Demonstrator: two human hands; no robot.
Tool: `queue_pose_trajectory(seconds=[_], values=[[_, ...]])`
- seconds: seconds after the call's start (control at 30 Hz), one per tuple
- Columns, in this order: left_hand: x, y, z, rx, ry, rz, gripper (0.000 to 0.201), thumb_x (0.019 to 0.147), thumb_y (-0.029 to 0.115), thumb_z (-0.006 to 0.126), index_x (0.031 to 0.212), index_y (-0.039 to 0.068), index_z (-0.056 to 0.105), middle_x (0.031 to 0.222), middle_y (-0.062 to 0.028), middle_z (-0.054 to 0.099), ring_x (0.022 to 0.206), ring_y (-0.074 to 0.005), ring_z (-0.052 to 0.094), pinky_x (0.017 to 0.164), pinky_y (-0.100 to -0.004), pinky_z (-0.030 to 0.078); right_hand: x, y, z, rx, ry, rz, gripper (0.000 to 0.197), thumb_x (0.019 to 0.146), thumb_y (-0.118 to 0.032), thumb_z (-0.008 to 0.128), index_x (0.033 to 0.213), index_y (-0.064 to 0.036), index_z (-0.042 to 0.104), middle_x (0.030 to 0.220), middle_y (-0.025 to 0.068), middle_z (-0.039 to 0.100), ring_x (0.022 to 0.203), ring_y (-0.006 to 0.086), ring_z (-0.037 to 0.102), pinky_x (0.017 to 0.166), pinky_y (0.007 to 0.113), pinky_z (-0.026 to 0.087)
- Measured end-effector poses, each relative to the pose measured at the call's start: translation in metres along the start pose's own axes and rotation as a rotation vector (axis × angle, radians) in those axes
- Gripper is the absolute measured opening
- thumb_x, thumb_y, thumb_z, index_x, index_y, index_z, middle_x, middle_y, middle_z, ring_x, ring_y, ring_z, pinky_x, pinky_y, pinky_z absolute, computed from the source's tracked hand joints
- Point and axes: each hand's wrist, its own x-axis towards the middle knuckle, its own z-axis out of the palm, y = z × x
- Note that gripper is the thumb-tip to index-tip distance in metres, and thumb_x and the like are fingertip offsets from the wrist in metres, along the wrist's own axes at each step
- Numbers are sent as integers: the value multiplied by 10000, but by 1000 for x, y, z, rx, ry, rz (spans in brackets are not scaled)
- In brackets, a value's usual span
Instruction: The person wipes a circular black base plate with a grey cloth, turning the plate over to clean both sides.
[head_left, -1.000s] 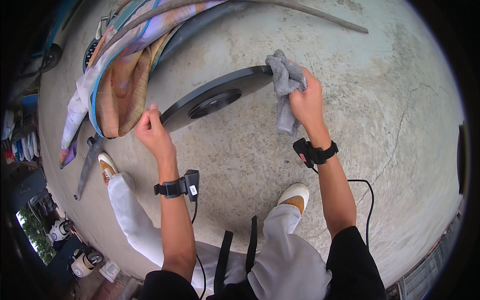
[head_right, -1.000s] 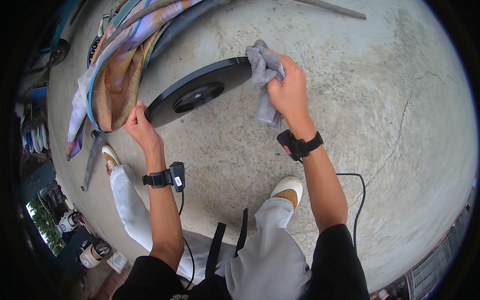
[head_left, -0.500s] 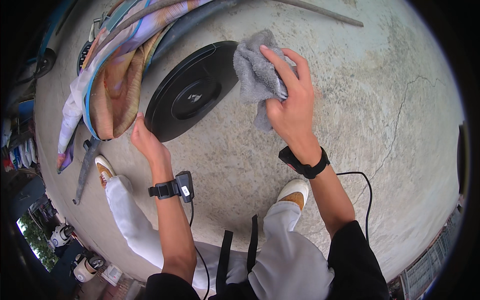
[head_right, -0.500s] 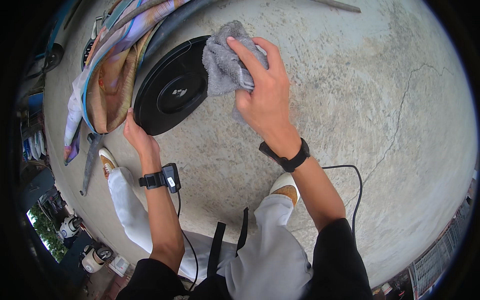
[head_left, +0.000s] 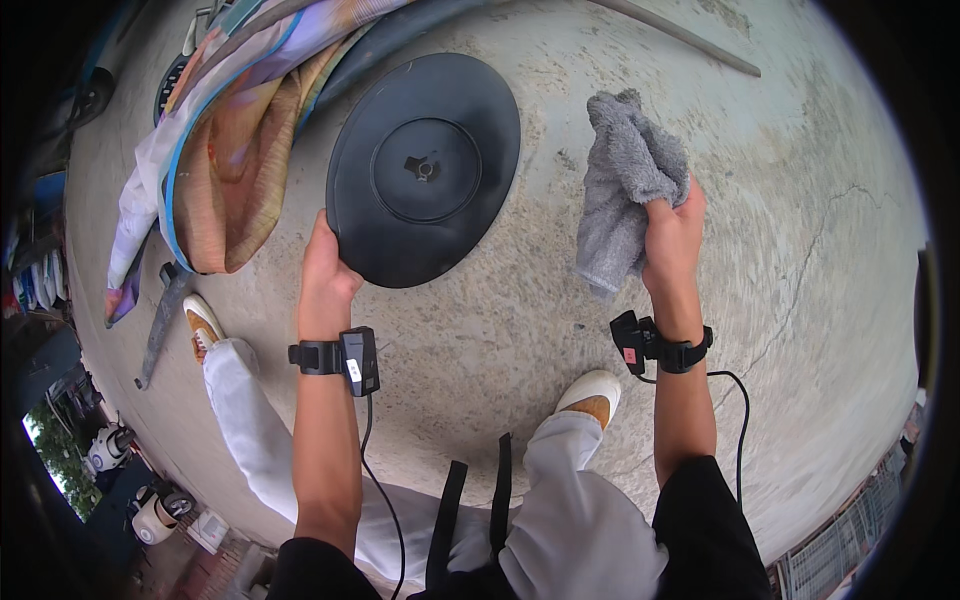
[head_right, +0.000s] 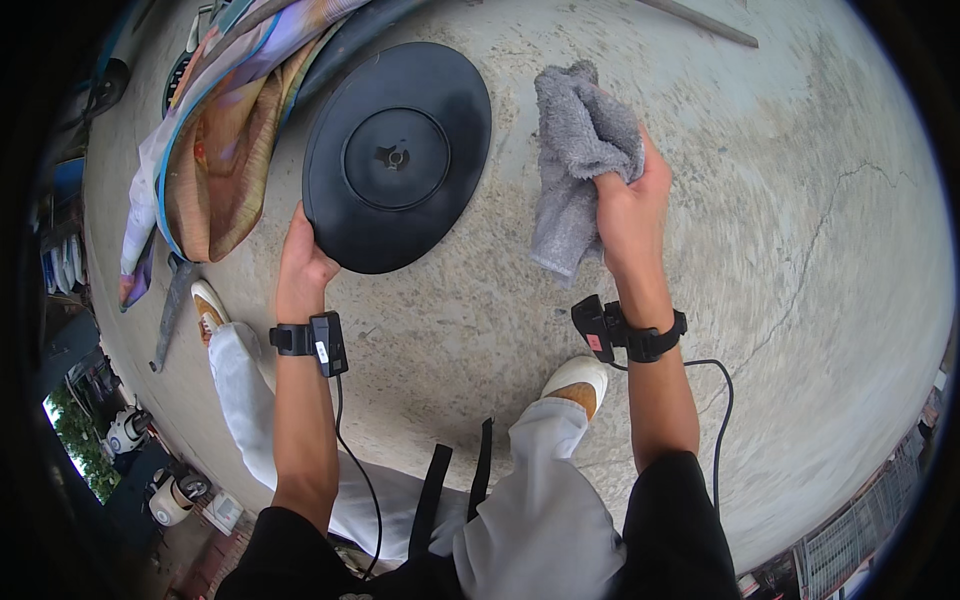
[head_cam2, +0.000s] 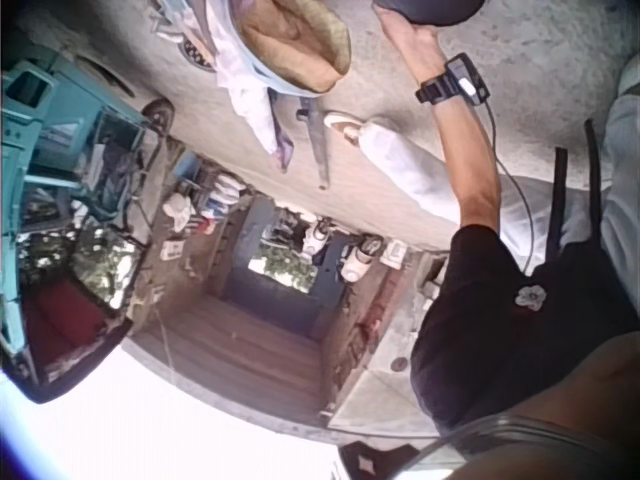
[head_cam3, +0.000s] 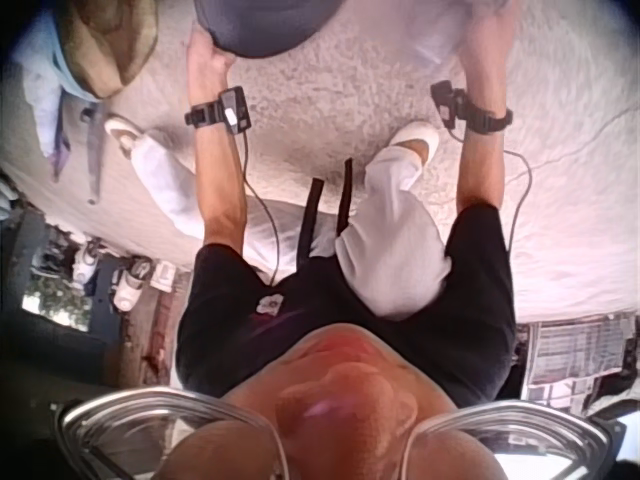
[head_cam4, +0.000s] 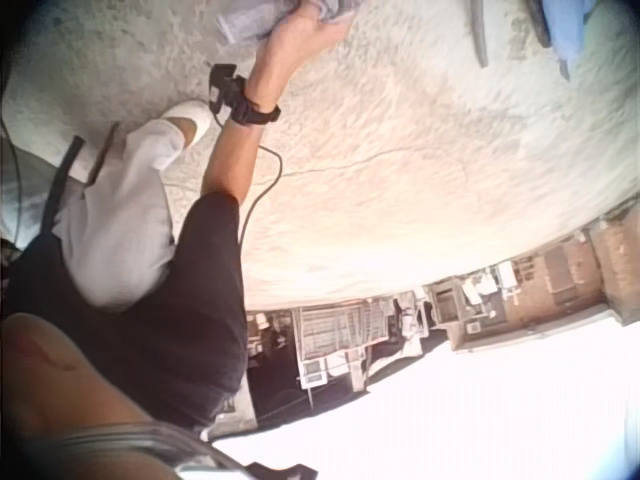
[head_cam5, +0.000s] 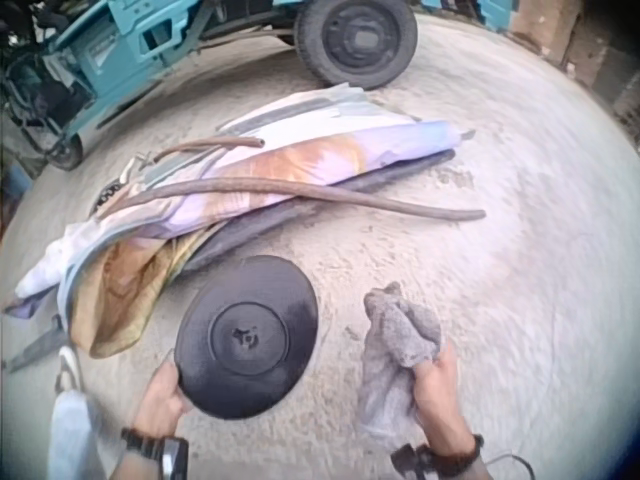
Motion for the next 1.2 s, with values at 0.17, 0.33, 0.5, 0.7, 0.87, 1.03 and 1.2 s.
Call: queue_pose_trajectory(seconds=[0.17,0.33,0.5,0.7,0.87,1.03,1.2], values=[[20,-38,-46,233,65,1,384,1199,379,612,1327,80,816,1268,-61,836,1121,-203,784,980,-415,624,-25,16,-23,393,78,457,399,1022,-28,719,1420,4,739,1314,152,820,1140,297,815,1040,450,660],[-6,-77,-60,645,114,295,241,1125,188,709,1293,50,812,1187,-63,789,1092,-198,723,931,-381,567,-33,23,-27,725,-22,739,386,1025,-61,717,1401,23,741,1220,168,849,1002,323,839,976,470,683],[-45,-95,-22,1098,56,1058,334,1077,103,772,1405,62,724,1342,-147,748,1302,-292,682,1121,-435,522,-49,24,-3,670,-3,700,435,1032,-58,748,1462,-1,721,1343,143,817,1169,292,803,1053,440,640],[-124,-123,81,653,-587,493,556,1206,189,654,1700,-3,484,1605,-253,673,1454,-327,701,1157,-426,569,-77,36,59,246,-99,251,633,1003,104,661,1628,8,631,1606,175,700,1482,308,681,1243,418,514],[-156,-114,54,427,-490,281,530,1216,84,617,1720,-24,499,1647,-214,663,1454,-270,709,1170,-369,559,-66,30,88,-376,-291,-264,895,744,199,522,1531,-129,793,1588,239,681,1478,441,676,1238,458,536],[-135,-94,-5,443,-308,237,422,1160,13,673,1581,-10,642,1605,-175,688,1382,-229,729,1118,-341,585,25,26,146,-692,-386,-492,847,774,179,597,1514,-176,804,1566,204,702,1312,461,722,1099,527,617],[-107,-115,-49,496,86,369,500,1122,-24,657,1620,-2,611,1638,-189,648,1488,-275,640,1162,-387,567,60,50,245,-1022,-483,-692,677,861,65,742,1481,-198,821,1479,139,745,1208,405,742,1033,519,649]])
